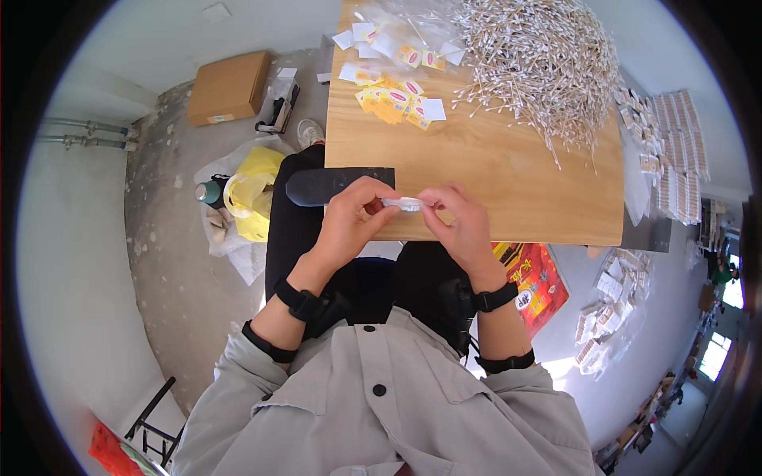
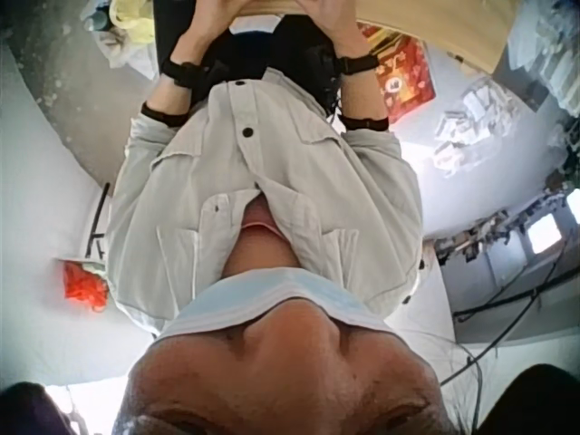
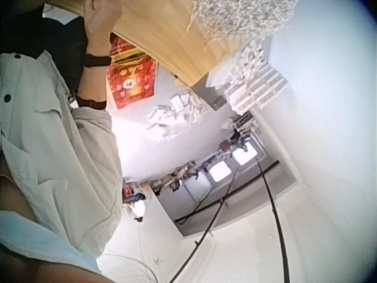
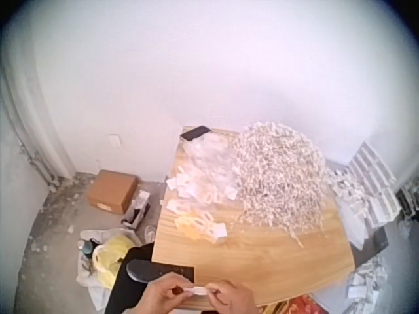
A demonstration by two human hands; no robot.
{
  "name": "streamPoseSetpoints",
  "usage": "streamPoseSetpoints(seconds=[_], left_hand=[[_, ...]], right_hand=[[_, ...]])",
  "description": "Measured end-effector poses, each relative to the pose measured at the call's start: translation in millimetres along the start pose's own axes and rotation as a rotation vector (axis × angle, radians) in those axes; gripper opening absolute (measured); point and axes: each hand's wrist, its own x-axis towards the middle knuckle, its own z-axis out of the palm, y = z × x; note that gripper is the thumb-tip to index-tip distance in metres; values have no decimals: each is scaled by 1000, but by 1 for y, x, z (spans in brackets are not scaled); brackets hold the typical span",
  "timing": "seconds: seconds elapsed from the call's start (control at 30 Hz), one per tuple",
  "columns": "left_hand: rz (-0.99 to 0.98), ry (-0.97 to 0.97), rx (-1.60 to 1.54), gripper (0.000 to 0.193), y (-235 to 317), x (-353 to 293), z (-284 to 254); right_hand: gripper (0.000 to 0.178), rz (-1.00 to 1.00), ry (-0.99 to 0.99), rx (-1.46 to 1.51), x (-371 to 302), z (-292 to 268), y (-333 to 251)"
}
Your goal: The person gathers cotton swabs from a large pile on a wooden table, aligns them into neat bundles, and places them into small plastic sleeves. They then insert a paper label into the sleeve and fold the ends to seal the package. This process is repeated multiple times throughout the video.
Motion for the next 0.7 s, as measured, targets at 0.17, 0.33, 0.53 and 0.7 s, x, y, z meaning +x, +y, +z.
streamPoseSetpoints(seconds=[0.17,0.33,0.53,0.7], left_hand=[[62,-19,45,16,0,-4,-9],[21,25,84,14,6,-9,-11],[40,50,71,12,5,-11,-11],[110,37,122,10,6,-12,-12]], right_hand=[[11,25,21,121,-7,10,3],[11,123,-31,205,-7,10,-1],[10,148,31,332,-13,13,3],[8,106,11,246,-16,11,4]])
